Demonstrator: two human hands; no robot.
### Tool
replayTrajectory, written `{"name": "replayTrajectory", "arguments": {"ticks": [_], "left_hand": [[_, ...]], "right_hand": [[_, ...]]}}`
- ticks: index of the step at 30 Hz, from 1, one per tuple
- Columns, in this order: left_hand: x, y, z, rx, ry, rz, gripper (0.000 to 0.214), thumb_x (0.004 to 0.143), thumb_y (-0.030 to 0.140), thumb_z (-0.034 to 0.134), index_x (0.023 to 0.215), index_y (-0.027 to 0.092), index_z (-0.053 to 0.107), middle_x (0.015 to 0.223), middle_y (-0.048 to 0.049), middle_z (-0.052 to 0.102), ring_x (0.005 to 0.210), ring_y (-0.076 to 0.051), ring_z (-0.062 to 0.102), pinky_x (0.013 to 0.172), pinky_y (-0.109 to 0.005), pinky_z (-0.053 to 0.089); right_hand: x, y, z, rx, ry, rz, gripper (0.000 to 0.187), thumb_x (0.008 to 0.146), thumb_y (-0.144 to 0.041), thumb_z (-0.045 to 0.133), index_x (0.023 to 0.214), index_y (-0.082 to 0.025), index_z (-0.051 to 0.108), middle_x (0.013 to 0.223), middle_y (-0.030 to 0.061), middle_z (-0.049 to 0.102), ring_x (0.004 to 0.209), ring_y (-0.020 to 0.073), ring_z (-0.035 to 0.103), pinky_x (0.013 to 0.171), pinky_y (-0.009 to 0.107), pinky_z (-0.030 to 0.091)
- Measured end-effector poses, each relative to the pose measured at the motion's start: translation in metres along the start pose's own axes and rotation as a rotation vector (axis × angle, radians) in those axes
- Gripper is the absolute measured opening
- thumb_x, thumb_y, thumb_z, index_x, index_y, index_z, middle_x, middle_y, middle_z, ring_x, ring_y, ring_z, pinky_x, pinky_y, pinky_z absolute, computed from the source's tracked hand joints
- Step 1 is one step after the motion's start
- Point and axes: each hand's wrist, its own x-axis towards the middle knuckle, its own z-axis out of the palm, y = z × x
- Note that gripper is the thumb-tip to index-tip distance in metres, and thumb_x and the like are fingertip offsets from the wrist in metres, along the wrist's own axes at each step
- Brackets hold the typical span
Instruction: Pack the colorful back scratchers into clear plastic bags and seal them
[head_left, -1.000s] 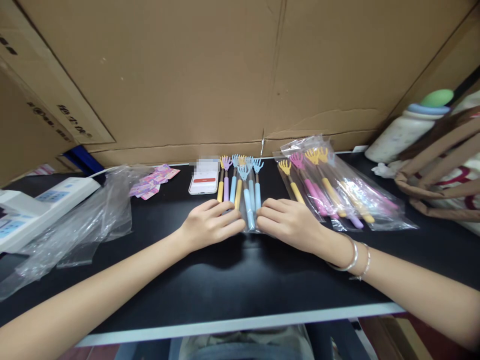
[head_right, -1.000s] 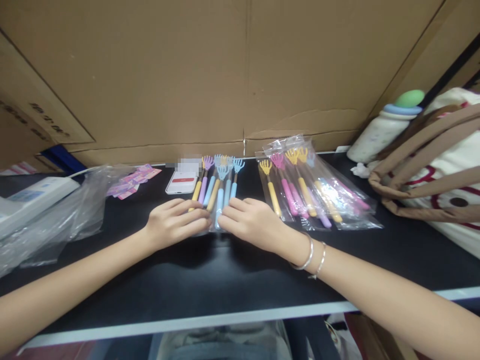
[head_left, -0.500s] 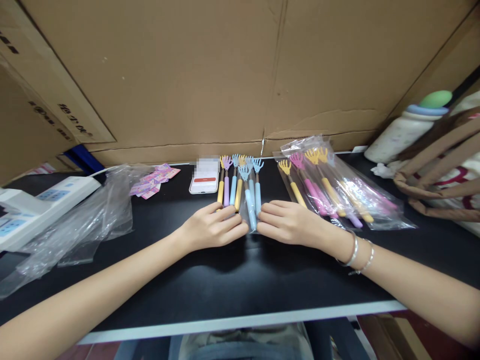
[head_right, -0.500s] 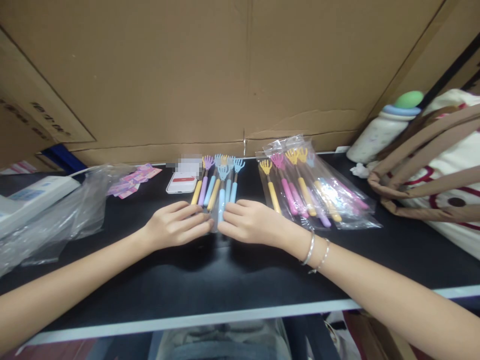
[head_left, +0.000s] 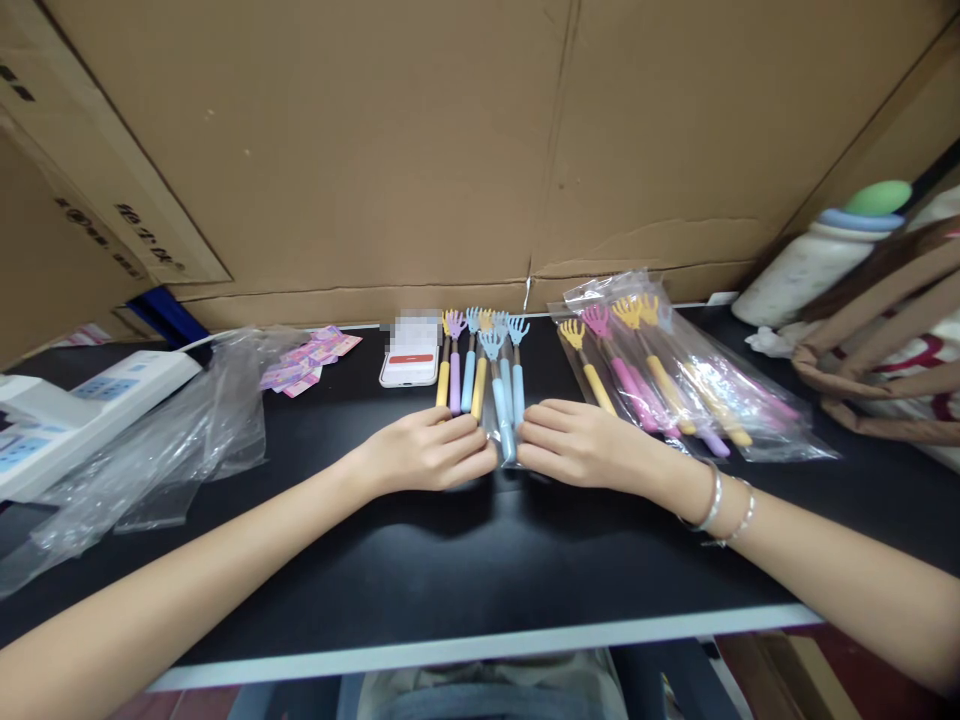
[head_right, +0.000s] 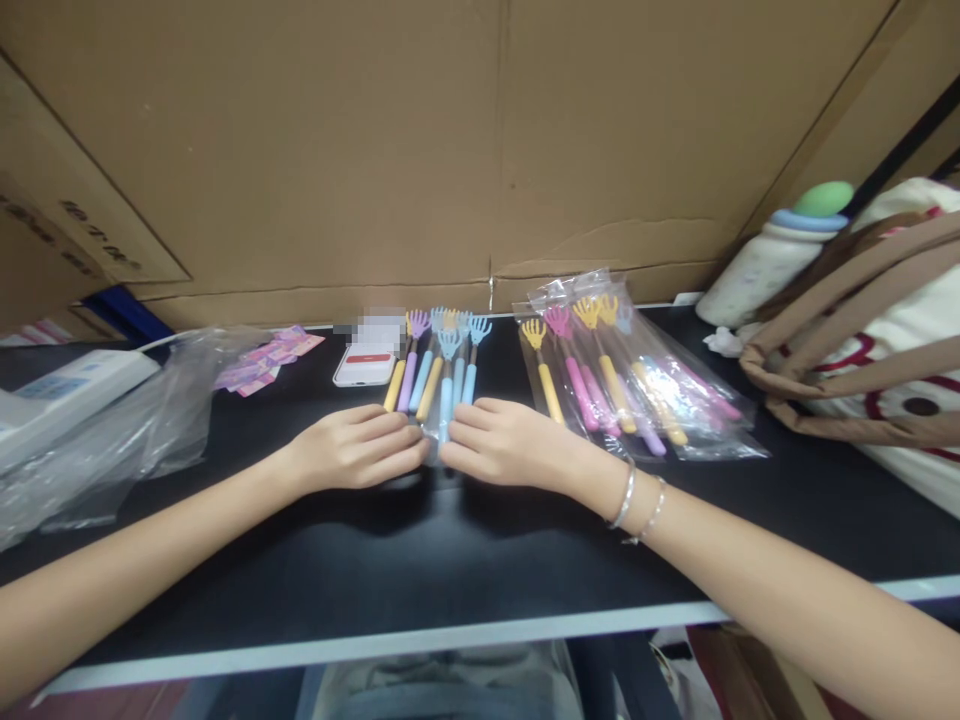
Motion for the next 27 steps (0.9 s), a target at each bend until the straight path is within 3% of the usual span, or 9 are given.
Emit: {"name": "replayTrajectory", "arguments": {"ticks": [12, 19, 27], "left_hand": [[-0.007, -0.001, 0.007, -0.039, 0.027, -0.034, 0.008, 0.091, 0.017, 0.052, 0.086, 0.019, 0.059, 0.075, 0.0024, 0.067, 0.071, -0.009, 0.06, 0.063, -0.022, 0.04], [-0.009, -0.002, 0.009, -0.007, -0.022, -0.087, 0.021, 0.089, 0.039, 0.054, 0.082, 0.02, 0.059, 0.073, 0.0027, 0.066, 0.072, -0.011, 0.059, 0.06, -0.025, 0.036], [-0.011, -0.001, 0.009, -0.01, -0.009, -0.084, 0.013, 0.088, 0.028, 0.055, 0.079, 0.021, 0.059, 0.069, 0.0046, 0.064, 0.069, -0.01, 0.057, 0.058, -0.024, 0.035]], "right_hand": [[-0.004, 0.001, 0.004, 0.097, -0.032, 0.065, 0.022, 0.096, -0.013, 0.036, 0.082, -0.017, 0.052, 0.077, 0.0016, 0.058, 0.072, 0.0136, 0.048, 0.066, 0.027, 0.036], [-0.004, 0.0, -0.001, 0.079, -0.127, 0.273, 0.012, 0.09, -0.022, 0.05, 0.08, -0.017, 0.053, 0.075, 0.0033, 0.06, 0.075, 0.0179, 0.049, 0.062, 0.029, 0.032], [-0.006, 0.0, -0.006, 0.087, -0.161, 0.348, 0.009, 0.084, -0.013, 0.051, 0.077, -0.017, 0.054, 0.068, 0.0028, 0.06, 0.067, 0.0165, 0.052, 0.057, 0.028, 0.029]]}}
